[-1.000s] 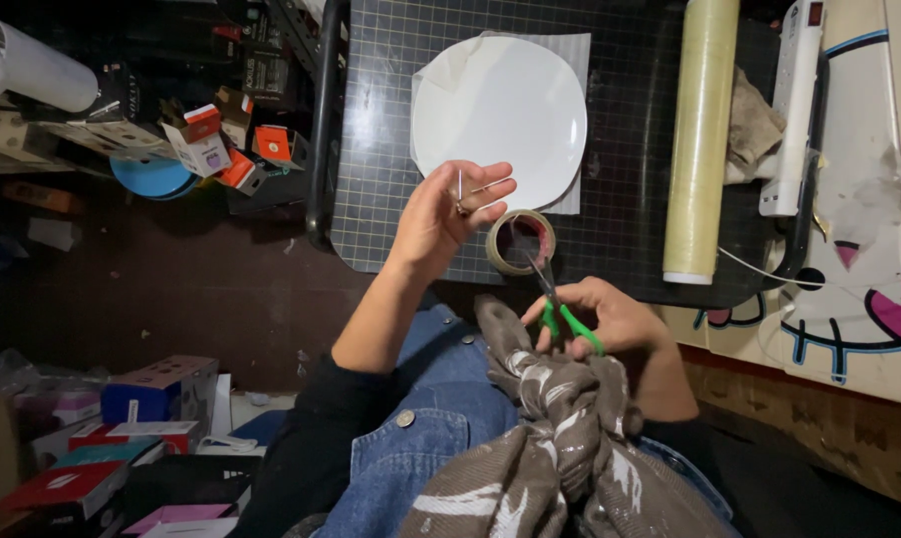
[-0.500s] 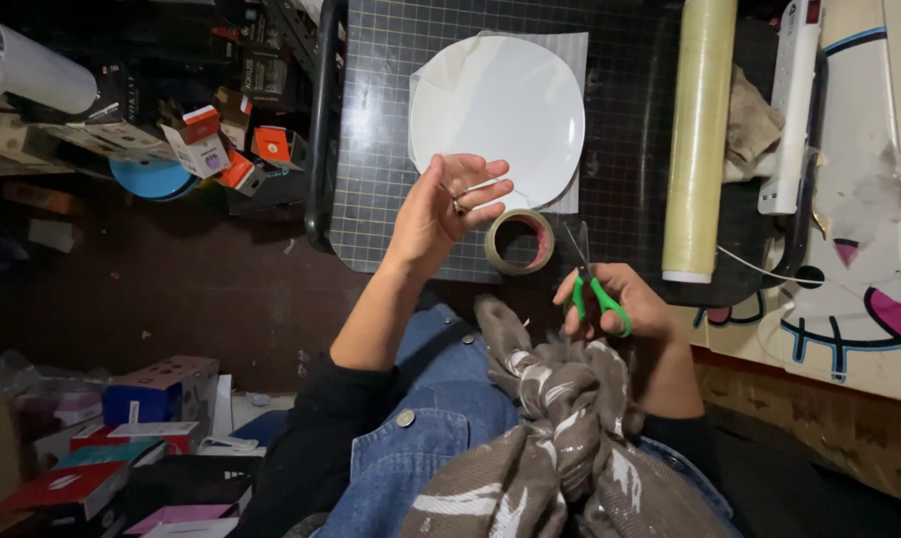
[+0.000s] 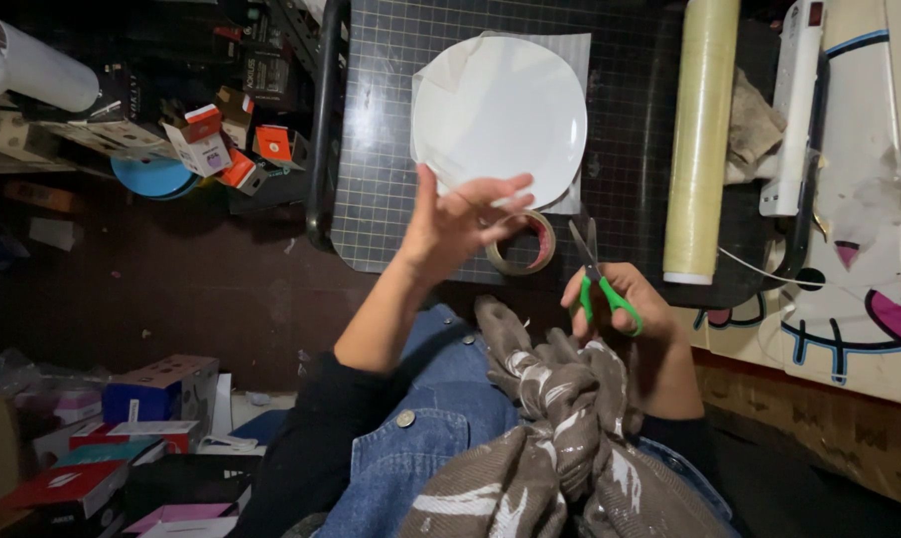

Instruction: Wrapping a white ceramic plate with plastic film and securing it with packing tape.

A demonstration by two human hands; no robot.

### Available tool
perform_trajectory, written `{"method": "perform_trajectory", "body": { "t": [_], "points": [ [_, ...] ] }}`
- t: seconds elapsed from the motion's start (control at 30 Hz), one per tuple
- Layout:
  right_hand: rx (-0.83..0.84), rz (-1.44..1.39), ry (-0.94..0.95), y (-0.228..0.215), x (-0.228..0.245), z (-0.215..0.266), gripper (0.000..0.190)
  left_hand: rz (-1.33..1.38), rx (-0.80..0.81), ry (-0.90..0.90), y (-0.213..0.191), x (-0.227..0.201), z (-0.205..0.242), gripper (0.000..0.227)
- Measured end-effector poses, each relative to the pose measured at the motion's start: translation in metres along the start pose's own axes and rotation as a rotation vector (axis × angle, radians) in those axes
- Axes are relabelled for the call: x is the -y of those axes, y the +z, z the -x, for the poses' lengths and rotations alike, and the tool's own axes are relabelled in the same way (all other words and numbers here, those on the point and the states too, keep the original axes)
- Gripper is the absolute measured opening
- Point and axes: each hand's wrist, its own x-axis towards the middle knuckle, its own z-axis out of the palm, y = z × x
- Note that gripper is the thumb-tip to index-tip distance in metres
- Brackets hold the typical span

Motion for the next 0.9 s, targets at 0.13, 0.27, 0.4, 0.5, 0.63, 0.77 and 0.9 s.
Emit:
{"method": "perform_trajectory", "body": {
  "t": [0.13, 0.27, 0.4, 0.5, 0.63, 0.77, 0.9],
  "points": [
    [0.169, -0.094, -0.060, -0.052, -0.047, -0.009, 0.090, 0.091, 0.180, -0.065, 0.026, 0.007, 0.003, 0.109],
    [0.135, -0.060, -0.006, -0.013, -0.017, -0.004, 0.084, 0.218, 0.338, -0.101, 0.034, 0.010, 0.003, 0.112],
    [0.068, -0.119, -0.007, -0.007, -0.024, -0.003, 0.088, 0.203, 0.291, -0.086, 0.031, 0.010, 0.001, 0.123],
    [0.035, -0.152, -0.005, 0.002, -0.015, -0.001, 0.088, 0.146, 0.301, -0.079, 0.023, 0.010, 0.002, 0.132],
    [0.096, -0.164, 0.036, 0.000, -0.013, 0.000, 0.087, 0.101, 0.292, -0.072, 0.023, 0.007, 0.000, 0.138],
    [-0.095, 0.062, 0.055, 0.045, 0.019, 0.020, 0.099, 0.034, 0.217, -0.028, 0.026, -0.005, -0.002, 0.139],
    [-0.002, -0.103, 0.113, -0.006, -0.010, 0.001, 0.092, -0.100, 0.121, 0.056, 0.012, -0.017, -0.003, 0.140]
  ]
}}
